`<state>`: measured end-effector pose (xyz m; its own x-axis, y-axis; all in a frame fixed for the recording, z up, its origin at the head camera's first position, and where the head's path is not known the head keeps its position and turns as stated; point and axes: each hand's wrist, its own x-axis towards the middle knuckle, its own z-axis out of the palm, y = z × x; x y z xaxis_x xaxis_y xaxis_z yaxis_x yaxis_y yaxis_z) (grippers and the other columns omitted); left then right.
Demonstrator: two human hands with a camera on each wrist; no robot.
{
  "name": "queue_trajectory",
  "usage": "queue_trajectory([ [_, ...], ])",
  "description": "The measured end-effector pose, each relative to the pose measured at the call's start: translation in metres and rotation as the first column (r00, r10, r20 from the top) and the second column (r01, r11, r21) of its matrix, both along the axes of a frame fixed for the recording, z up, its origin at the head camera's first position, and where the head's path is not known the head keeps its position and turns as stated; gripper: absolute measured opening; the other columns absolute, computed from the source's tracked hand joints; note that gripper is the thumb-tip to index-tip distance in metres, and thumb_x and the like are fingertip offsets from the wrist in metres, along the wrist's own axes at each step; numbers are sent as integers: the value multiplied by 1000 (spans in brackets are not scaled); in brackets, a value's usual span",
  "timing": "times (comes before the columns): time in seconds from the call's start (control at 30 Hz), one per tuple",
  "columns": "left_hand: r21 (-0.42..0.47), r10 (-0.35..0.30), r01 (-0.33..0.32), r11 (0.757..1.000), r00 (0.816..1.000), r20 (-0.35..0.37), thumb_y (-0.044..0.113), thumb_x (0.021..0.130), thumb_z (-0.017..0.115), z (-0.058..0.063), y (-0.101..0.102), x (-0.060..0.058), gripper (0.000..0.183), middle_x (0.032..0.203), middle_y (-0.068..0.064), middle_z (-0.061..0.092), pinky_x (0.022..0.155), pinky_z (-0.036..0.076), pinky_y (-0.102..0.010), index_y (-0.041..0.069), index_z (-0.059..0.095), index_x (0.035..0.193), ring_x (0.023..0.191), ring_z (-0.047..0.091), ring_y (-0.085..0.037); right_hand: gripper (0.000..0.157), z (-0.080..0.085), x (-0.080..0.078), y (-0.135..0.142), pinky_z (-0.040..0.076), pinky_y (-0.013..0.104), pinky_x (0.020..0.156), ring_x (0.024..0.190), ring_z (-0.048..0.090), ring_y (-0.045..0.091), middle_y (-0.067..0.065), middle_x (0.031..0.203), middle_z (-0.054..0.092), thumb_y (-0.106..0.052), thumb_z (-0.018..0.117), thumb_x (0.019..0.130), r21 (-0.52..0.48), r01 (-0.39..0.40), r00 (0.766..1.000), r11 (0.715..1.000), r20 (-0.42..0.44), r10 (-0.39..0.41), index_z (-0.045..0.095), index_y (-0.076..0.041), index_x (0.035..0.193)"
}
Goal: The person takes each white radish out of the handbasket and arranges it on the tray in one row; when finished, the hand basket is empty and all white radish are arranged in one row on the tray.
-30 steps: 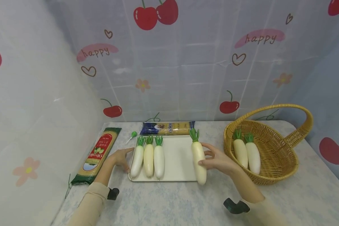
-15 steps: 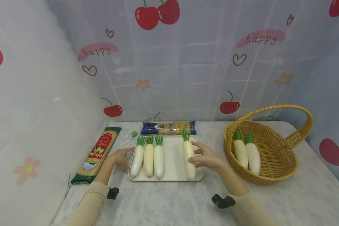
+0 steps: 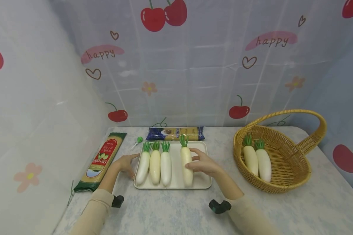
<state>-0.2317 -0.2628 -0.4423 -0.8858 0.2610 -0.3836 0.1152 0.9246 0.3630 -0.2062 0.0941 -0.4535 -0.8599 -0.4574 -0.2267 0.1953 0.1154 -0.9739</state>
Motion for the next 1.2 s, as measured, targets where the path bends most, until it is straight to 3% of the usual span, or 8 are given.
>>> queue_trajectory([
  [0.47,-6,15,-15,1000,1000,13,11,49,91,-3,0,-1,109,130,-31,49,96,42,-55,4,37,144,121,45,-47,89,-5,-10,-32,56,38,68,86,61,28,25,110,52,-8,72,73,109,109,994,988,-8,-109,23,-4,147],
  [0.7,2,19,-19,1000,1000,18,11,50,91,-2,0,-1,109,131,-31,49,97,41,-54,5,36,144,122,44,-47,87,-7,-11,-42,54,37,68,85,61,28,24,106,54,-5,70,73,134,118,993,984,-31,-114,23,-1,146],
  [1.0,3,24,-24,1000,999,23,9,50,90,-2,1,0,109,132,-31,48,96,43,-54,5,36,144,122,44,-47,93,-9,-12,-54,54,36,68,92,59,29,29,116,51,-8,67,73,217,134,990,967,-76,-120,12,1,148],
  [1.2,7,24,-25,1000,1000,19,10,50,91,-3,0,-1,109,130,-31,49,94,45,-53,5,36,144,120,47,-46,93,-8,-15,-59,55,37,68,100,57,33,31,123,48,-8,66,72,253,141,989,957,-67,-128,12,1,148],
])
